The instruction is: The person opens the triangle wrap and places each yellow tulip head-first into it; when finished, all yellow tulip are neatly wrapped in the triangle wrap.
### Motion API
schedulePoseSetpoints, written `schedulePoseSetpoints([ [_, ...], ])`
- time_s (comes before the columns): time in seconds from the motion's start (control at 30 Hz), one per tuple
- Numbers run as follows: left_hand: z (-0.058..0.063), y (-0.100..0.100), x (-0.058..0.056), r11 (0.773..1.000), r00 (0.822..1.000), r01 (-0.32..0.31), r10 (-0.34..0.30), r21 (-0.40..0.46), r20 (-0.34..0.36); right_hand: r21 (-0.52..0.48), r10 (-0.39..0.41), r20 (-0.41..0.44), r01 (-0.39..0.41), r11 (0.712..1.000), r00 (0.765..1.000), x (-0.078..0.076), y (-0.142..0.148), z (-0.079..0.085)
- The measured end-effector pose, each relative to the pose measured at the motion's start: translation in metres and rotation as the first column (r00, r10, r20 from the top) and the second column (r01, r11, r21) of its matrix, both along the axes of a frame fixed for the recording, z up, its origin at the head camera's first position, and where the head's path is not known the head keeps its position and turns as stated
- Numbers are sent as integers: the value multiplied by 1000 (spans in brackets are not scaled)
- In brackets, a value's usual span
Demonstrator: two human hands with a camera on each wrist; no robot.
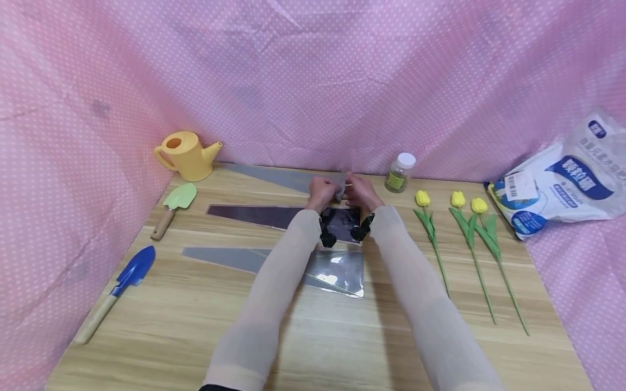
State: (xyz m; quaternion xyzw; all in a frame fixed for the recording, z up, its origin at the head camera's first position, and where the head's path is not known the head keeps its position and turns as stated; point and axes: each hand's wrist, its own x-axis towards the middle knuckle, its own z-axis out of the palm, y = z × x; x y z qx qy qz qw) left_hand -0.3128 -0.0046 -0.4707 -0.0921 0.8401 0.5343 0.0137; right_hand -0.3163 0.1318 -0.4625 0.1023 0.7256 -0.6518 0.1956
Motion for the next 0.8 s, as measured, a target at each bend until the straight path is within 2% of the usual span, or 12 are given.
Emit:
schedulePoseSetpoints([
  [0.27, -1, 0, -1, 998, 998, -33, 30, 56, 47, 114, -55, -33, 59, 992, 998, -2, -7, 4],
  [0.4, -1, -1, -4, 991, 996, -23, 11, 134, 90, 100, -101, -33, 104, 990, 994, -3, -9, 3],
  [0.5, 1, -2, -3, 971, 995, -8, -16, 240, 97, 71, -104, -43, 107, 992, 994, -2, -6, 1],
  [0.63, 2, -1, 0, 928, 995, -11, -25, 371, 93, 27, -82, -41, 84, 996, 996, -2, -1, -1],
  [0.7, 4, -1, 0, 914, 995, -17, -25, 406, 98, 4, -69, -27, 69, 998, 997, -2, 1, -1],
  [0.8, 7, 0, 0, 910, 993, -19, -30, 415, 111, -18, -45, -10, 44, 999, 999, -2, 4, 1],
])
